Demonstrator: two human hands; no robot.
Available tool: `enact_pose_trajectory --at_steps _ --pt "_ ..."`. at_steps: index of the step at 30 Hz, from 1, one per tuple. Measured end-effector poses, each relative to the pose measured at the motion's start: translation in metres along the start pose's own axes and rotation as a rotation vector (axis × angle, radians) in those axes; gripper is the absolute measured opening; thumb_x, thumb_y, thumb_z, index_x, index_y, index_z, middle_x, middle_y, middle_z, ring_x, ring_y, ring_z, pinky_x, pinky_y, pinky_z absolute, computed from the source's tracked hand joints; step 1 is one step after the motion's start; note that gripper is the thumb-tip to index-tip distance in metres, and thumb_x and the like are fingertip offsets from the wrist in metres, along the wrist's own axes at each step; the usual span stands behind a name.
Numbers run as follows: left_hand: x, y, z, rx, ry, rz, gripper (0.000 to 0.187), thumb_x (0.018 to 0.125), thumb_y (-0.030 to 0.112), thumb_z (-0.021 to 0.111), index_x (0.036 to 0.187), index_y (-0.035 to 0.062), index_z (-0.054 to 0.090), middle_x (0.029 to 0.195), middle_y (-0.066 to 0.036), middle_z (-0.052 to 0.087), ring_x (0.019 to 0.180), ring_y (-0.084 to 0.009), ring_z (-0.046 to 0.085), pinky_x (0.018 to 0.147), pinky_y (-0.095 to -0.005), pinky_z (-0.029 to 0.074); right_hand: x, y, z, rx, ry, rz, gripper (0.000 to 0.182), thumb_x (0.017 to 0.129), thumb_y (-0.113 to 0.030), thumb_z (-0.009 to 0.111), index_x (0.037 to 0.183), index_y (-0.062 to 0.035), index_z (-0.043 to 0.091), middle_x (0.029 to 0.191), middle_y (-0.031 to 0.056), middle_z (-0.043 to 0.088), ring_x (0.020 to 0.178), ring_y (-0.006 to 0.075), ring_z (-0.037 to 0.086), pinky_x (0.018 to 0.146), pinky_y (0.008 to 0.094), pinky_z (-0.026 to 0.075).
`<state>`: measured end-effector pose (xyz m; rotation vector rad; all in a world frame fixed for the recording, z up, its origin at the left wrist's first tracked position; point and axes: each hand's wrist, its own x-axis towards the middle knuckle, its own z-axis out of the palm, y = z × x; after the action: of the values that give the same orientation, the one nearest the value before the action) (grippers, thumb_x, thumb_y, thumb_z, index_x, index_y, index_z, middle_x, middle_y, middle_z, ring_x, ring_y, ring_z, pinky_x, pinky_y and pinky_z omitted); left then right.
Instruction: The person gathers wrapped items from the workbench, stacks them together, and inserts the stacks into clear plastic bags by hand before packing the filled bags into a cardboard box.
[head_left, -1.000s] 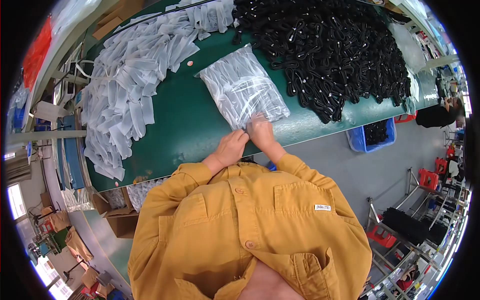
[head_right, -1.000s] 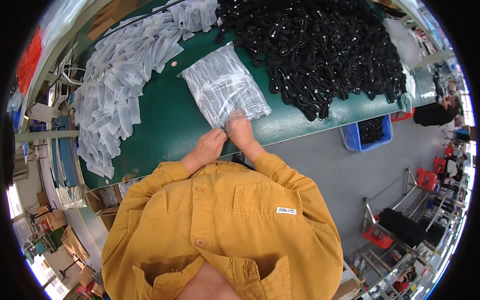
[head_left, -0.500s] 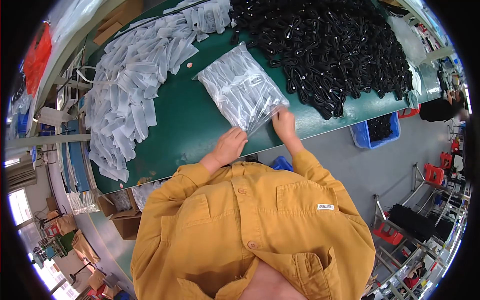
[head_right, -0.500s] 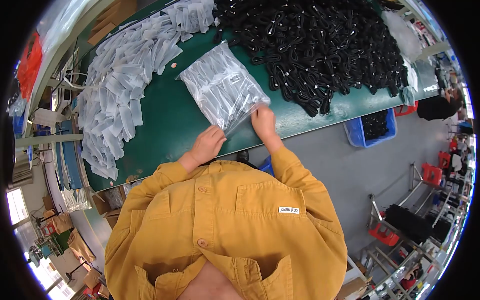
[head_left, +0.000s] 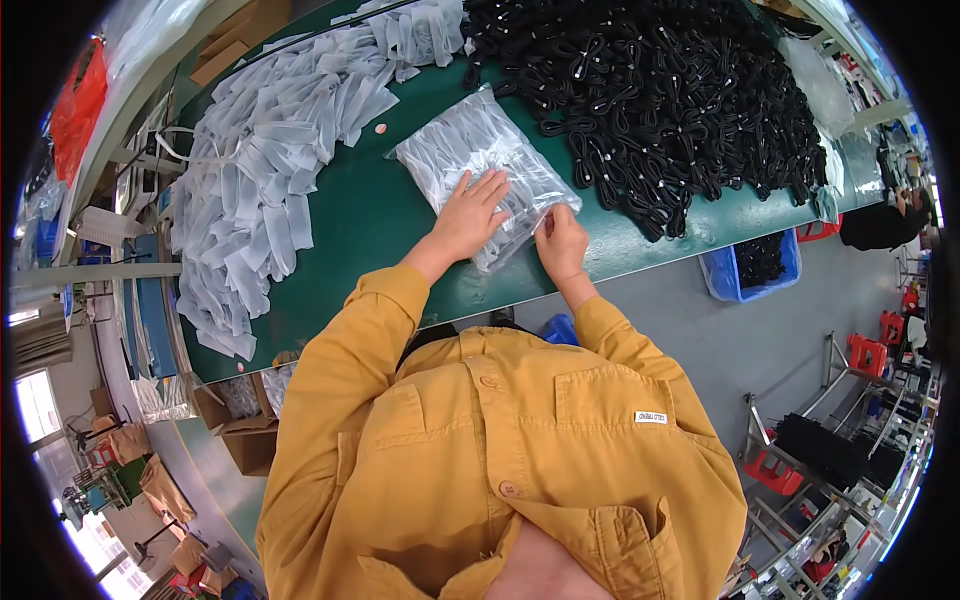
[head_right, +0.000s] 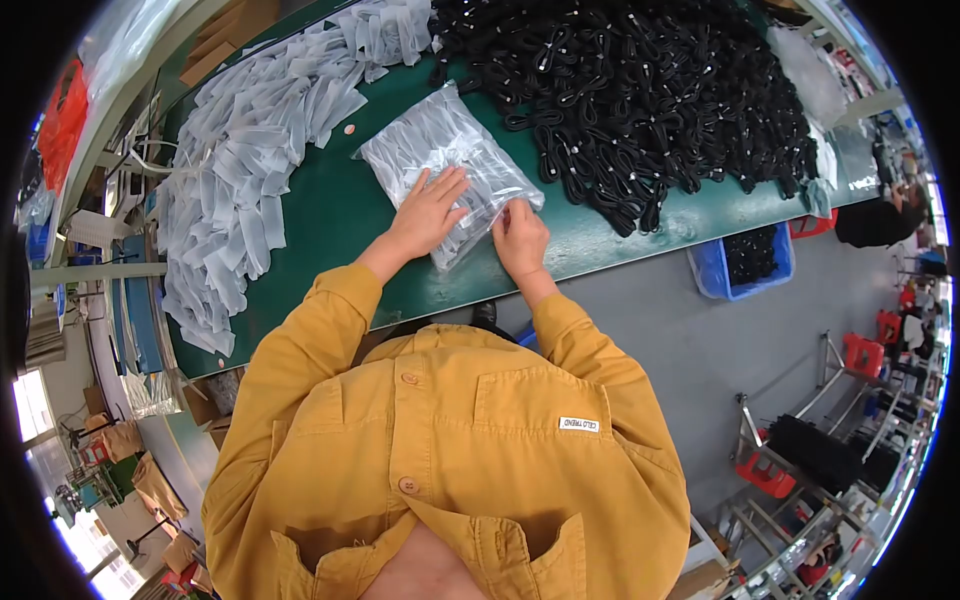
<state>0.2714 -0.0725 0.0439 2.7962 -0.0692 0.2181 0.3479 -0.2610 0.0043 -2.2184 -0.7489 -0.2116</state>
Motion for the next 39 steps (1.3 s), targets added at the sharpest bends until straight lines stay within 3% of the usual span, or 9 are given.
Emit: enact_pose_trajectory --at_steps 4,11,17,20,26,33,34,37,39 --pt "-0.002 0.002 -0.004 -0.051 -0.026 -0.008 0.057 0.095 0.038 0.057 0.14 0.0048 0.048 0.152 -0.013 0.04 0.145 -0.0297 0.03 0.119 -0.0504 0.016 0.005 0.001 0.004 0.175 -0.046 -0.065 0.018 0.08 -0.007 0.07 0.087 -0.0057 0.053 0.077 0.012 0.06 0.068 0.0343 0.062 0.061 0.0419 0.05" --pt "-0.003 0.07 -0.036 0.01 0.049 -0.016 0.056 0.084 0.037 0.067 0.126 0.0018 0.056 0.113 -0.019 0.057 0.108 -0.0303 0.053 0.094 -0.0452 0.037 -0.001 0.055 -0.035 0.231 -0.012 0.217 0.018 0.084 -0.012 0.071 0.09 -0.0042 0.056 0.072 0.0117 0.06 0.061 0.0259 0.062 0.057 0.036 0.049" --pt "-0.009 0.055 0.026 0.004 0.142 0.149 0.021 0.079 0.011 0.063 0.099 0.0051 0.058 0.078 -0.007 0.06 0.078 -0.026 0.061 0.071 -0.0386 0.045 0.031 0.057 0.009 0.081 -0.071 0.142 0.018 0.083 -0.005 0.063 0.092 -0.0028 0.048 0.08 0.0227 0.062 0.077 0.0461 0.061 0.067 0.0511 0.048" --pt "-0.015 0.06 0.021 -0.103 0.251 0.154 0.011 0.08 0.006 0.063 0.087 0.0068 0.055 0.072 -0.01 0.06 0.068 -0.029 0.061 0.062 -0.0394 0.047 0.031 0.056 0.006 0.028 -0.105 0.178 0.016 0.085 -0.008 0.062 0.093 -0.0039 0.048 0.084 0.0226 0.064 0.081 0.0465 0.061 0.068 0.0533 0.047" --pt "-0.071 0.066 0.012 -0.189 0.223 -0.01 0.011 0.08 0.003 0.061 0.087 0.0066 0.053 0.072 -0.012 0.059 0.066 -0.0325 0.061 0.059 -0.0431 0.048 -0.004 0.047 -0.028 0.028 -0.277 0.098 0.024 0.082 -0.024 0.072 0.072 -0.003 0.064 0.073 0.0193 0.066 0.07 0.0428 0.064 0.064 0.0494 0.051" --pt "-0.071 0.075 0.011 -0.277 0.223 -0.044 0.012 0.082 0.001 0.06 0.089 0.005 0.051 0.074 -0.014 0.059 0.068 -0.0362 0.06 0.061 -0.0452 0.049 0.022 0.058 0.035 -0.079 -0.209 0.173 0.029 0.084 -0.026 0.067 0.076 0.0024 0.068 0.076 0.0269 0.065 0.075 0.0463 0.064 0.066 0.0514 0.052" --pt "-0.073 0.077 0.009 -0.287 0.234 -0.059 0.012 0.082 0.001 0.06 0.089 0.0048 0.051 0.074 -0.015 0.059 0.068 -0.0367 0.06 0.061 -0.0453 0.049 0.016 0.049 0.021 -0.08 -0.321 0.112 0.026 0.083 -0.025 0.067 0.078 0.0002 0.069 0.076 0.0251 0.065 0.075 0.0456 0.064 0.068 0.0503 0.052" --pt "-0.075 0.075 0.01 -0.337 0.278 -0.083 0.012 0.082 0.001 0.06 0.089 0.0042 0.051 0.075 -0.016 0.059 0.069 -0.0377 0.06 0.062 -0.0458 0.049 -0.016 0.004 -0.011 0.147 -0.608 -0.076 0.024 0.084 -0.025 0.066 0.078 -0.0027 0.07 0.077 0.0231 0.066 0.075 0.0446 0.064 0.068 0.049 0.052" --pt "-0.078 0.077 0.014 -0.369 0.284 -0.083 0.012 0.082 0.001 0.06 0.089 0.0039 0.05 0.075 -0.016 0.059 0.069 -0.038 0.06 0.062 -0.0462 0.049 -0.034 -0.001 0.021 0.411 -0.643 -0.11 0.027 0.086 -0.031 0.064 0.082 -0.005 0.071 0.08 0.0213 0.067 0.076 0.043 0.064 0.068 0.0481 0.051"
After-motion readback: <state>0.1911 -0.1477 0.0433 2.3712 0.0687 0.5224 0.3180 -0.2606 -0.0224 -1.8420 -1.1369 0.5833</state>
